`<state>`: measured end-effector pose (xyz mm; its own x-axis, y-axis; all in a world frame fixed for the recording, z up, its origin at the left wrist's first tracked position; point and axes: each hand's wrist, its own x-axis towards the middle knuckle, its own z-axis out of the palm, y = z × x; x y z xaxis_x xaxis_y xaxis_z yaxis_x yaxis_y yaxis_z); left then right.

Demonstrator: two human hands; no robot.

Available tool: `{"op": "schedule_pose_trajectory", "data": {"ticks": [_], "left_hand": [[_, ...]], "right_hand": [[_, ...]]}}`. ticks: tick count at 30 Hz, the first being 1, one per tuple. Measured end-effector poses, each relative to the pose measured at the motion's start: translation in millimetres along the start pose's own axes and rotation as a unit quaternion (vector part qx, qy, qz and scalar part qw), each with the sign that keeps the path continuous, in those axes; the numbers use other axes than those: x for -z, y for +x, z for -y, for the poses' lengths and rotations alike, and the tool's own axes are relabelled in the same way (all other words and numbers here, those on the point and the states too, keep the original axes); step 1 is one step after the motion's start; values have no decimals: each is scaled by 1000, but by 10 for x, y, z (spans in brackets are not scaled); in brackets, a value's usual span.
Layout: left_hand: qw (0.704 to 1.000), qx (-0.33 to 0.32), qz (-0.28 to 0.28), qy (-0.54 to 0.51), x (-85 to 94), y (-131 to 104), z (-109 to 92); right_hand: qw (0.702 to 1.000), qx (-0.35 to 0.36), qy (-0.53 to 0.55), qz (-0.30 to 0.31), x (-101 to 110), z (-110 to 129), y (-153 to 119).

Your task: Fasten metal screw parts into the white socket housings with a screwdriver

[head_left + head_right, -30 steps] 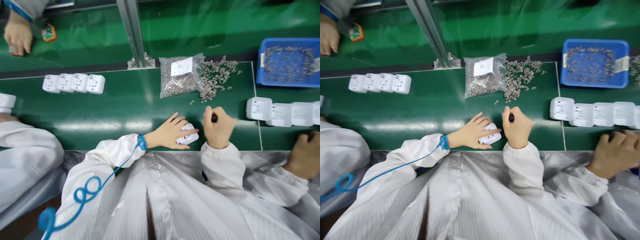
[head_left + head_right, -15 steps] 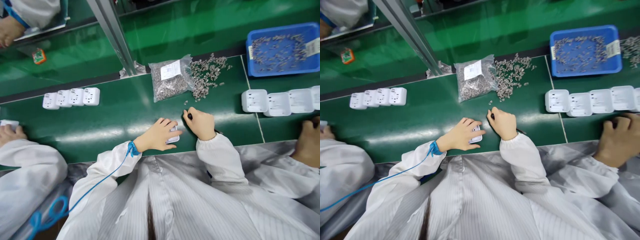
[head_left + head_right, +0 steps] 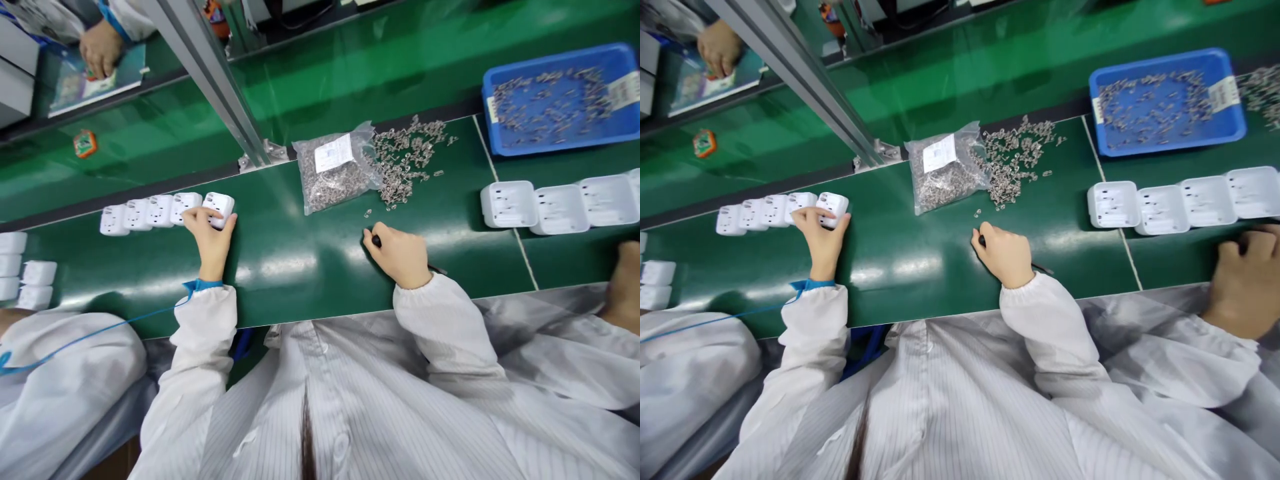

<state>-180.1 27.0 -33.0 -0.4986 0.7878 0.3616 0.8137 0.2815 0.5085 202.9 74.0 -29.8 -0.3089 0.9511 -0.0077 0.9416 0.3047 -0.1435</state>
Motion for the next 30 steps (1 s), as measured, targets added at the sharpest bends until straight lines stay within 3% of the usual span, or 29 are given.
{"op": "schedule_pose_trajectory", "data": {"ticks": [4,9,19,25,29,30], "left_hand": [[991,72,-35,103,2,47,-27],[974,186,24,126,-64,233,77],[962,252,-17,101,-161,553,231],[965,253,-14,69,-151,675,321],[933,326,-127,78,-6,818,500],[939,318,-106,80,35,867,569]], "right_hand": [[1000,-4,1,0,-3,-15,-2],[1000,-2,4,-1,-25,-22,-2],[1000,-8,-1,-2,-35,-20,5],[1000,-20,-1,4,-37,-10,13],[1000,-17,-1,9,-12,18,13],[1000,-16,0,9,-6,23,12]]}}
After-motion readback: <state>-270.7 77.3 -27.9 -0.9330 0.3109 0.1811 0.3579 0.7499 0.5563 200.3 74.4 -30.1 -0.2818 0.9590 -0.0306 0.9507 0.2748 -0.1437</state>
